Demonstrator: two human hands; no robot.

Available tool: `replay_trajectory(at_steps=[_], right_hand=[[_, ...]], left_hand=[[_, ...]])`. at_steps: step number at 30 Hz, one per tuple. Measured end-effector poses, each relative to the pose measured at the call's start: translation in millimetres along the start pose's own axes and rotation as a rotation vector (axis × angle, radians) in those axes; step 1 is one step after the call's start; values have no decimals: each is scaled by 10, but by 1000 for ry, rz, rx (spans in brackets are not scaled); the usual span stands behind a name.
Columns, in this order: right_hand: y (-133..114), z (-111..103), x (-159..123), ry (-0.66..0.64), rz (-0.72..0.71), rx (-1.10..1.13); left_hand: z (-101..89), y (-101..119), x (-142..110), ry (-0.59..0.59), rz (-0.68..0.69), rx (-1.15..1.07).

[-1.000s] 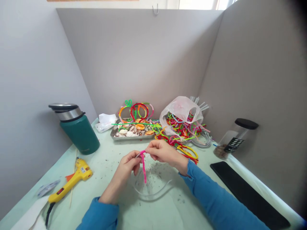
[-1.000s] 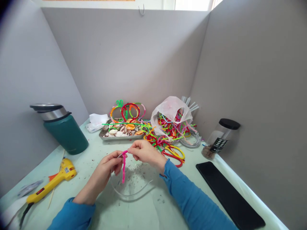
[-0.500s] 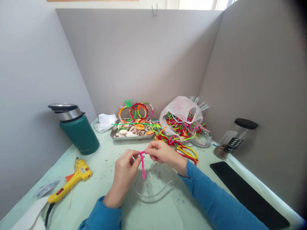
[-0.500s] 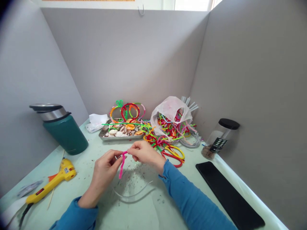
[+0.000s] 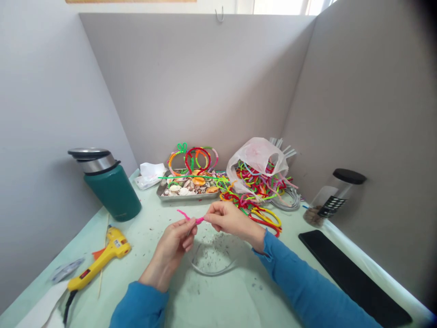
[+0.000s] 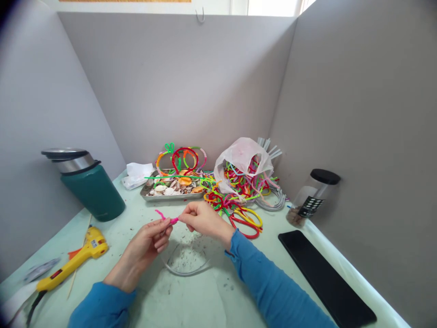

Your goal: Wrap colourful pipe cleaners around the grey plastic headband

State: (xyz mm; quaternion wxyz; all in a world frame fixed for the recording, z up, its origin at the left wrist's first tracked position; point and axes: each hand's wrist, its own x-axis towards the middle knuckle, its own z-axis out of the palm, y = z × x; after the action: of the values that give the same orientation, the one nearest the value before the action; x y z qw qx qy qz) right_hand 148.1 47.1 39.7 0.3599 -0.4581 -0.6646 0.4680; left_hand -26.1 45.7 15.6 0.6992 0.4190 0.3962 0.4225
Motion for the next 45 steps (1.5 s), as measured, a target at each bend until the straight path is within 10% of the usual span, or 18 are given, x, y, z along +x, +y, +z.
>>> replay_trajectory(at_steps=[9, 16, 21, 29, 37, 41, 45], right_hand=[[102, 18, 60, 122, 123, 18], [67, 37, 58, 116, 166, 137], [41, 55, 50, 106, 160, 148], [78, 35, 45, 104, 20, -8], [22, -23, -51, 70, -48, -203], [-32, -172, -416, 183, -127, -465], [207, -550, -1138, 479, 84, -796]], left_hand=[[23, -77, 33, 369, 347, 403], [89, -107, -32, 390, 919, 995], [60, -139, -20, 377, 1026, 1141], [64, -105, -19, 351, 852, 1004], [25, -71, 15, 147, 272, 665], [2, -93, 39, 141, 164, 594], [27, -96, 45, 146, 57, 535]])
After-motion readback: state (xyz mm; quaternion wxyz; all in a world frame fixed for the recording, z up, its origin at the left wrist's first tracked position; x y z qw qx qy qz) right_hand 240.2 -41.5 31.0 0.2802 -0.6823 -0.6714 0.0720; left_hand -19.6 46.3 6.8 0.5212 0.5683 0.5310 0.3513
